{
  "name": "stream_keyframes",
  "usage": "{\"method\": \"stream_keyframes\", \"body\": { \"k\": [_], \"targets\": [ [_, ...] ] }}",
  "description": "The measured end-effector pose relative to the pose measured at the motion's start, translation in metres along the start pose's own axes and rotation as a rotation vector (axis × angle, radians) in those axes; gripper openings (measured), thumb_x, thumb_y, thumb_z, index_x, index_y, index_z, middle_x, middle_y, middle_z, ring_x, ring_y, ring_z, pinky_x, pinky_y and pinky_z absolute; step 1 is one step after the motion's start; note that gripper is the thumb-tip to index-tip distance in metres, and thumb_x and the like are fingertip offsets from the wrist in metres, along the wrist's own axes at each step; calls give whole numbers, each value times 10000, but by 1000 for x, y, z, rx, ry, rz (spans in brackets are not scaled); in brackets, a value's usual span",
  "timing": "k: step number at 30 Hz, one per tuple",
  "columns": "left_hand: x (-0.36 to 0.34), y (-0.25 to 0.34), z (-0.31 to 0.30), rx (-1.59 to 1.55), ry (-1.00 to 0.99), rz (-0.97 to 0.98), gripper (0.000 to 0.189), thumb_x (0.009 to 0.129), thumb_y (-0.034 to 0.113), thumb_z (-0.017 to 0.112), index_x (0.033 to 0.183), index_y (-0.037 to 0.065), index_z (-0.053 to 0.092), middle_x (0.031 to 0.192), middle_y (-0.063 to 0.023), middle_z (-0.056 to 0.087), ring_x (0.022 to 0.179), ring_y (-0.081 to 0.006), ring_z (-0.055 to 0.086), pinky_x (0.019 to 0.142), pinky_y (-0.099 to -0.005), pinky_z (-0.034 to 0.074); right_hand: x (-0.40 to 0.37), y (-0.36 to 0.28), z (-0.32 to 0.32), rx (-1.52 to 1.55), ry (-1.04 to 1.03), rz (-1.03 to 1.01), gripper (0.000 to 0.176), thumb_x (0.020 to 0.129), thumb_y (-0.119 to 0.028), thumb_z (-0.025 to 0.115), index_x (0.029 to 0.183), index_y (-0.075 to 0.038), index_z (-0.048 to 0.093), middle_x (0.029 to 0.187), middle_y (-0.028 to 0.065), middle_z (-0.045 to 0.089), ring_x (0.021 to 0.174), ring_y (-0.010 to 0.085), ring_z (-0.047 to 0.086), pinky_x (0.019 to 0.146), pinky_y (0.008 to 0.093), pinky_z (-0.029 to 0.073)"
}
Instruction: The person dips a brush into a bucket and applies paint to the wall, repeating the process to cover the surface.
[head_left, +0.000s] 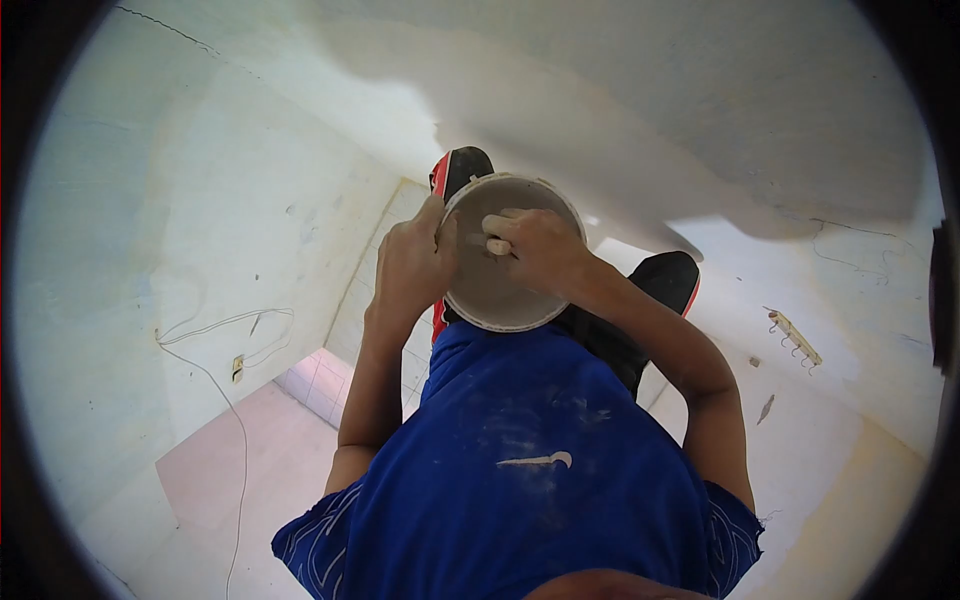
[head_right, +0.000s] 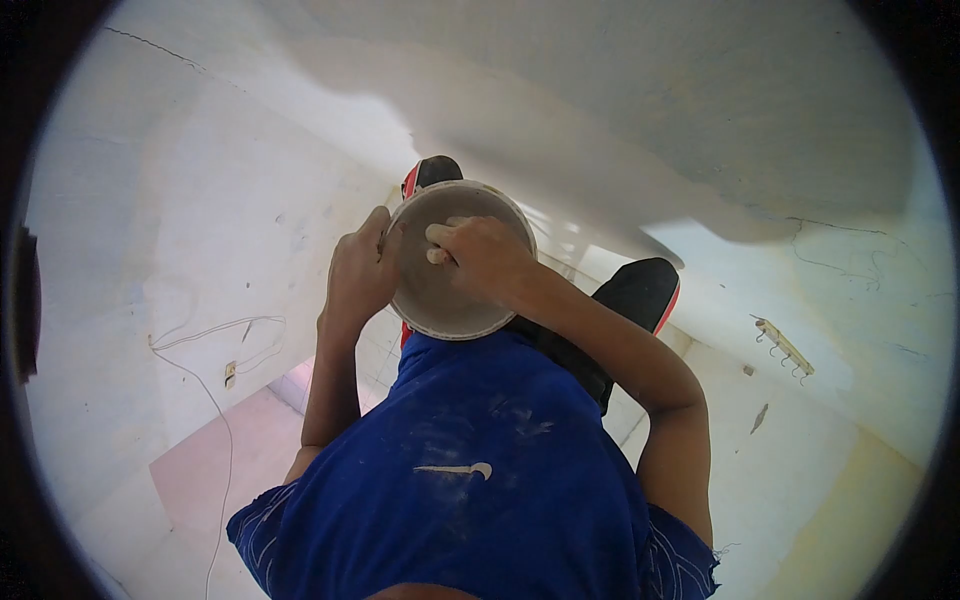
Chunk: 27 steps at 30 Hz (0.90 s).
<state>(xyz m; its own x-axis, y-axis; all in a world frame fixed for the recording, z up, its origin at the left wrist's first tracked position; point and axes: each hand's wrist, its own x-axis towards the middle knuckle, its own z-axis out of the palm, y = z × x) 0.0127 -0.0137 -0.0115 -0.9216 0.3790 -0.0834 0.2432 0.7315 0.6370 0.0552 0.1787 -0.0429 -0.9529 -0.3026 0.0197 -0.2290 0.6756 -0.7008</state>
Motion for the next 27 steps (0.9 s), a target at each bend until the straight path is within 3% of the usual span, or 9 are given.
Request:
{"method": "stream_keyframes", "body": {
  "k": [11, 20, 27],
  "targets": [
    [-31, 16, -18, 91, 90, 181, 141, 984, 150, 578, 984, 17, 532, 776, -237, 660, 658, -438, 654, 593, -515, 500, -40, -41, -21, 50, 170, -142, 99, 854, -54, 684, 928, -35, 621, 868, 136, 640, 795, 349, 654, 699, 456, 534],
    [-29, 17, -3, 87, 101, 210, 149, 968, 141, 590, 955, 18, 508, 741, -243, 643, 664, -453, 638, 596, -510, 481, -43, -11, 2, 12, 93, -40, 111, 872, -68, 654, 973, -36, 623, 885, 154, 658, 870, 382, 659, 753, 483, 531],
    [-24, 19, -3, 146, 89, 194, 168, 995, 170, 566, 920, 29, 514, 775, -207, 669, 656, -423, 657, 591, -510, 495, -26, -14, 5, 88, -203, 157, 195, 861, -88, 644, 1050, -42, 642, 980, 210, 702, 1007, 425, 662, 902, 515, 515]
  ]
}}
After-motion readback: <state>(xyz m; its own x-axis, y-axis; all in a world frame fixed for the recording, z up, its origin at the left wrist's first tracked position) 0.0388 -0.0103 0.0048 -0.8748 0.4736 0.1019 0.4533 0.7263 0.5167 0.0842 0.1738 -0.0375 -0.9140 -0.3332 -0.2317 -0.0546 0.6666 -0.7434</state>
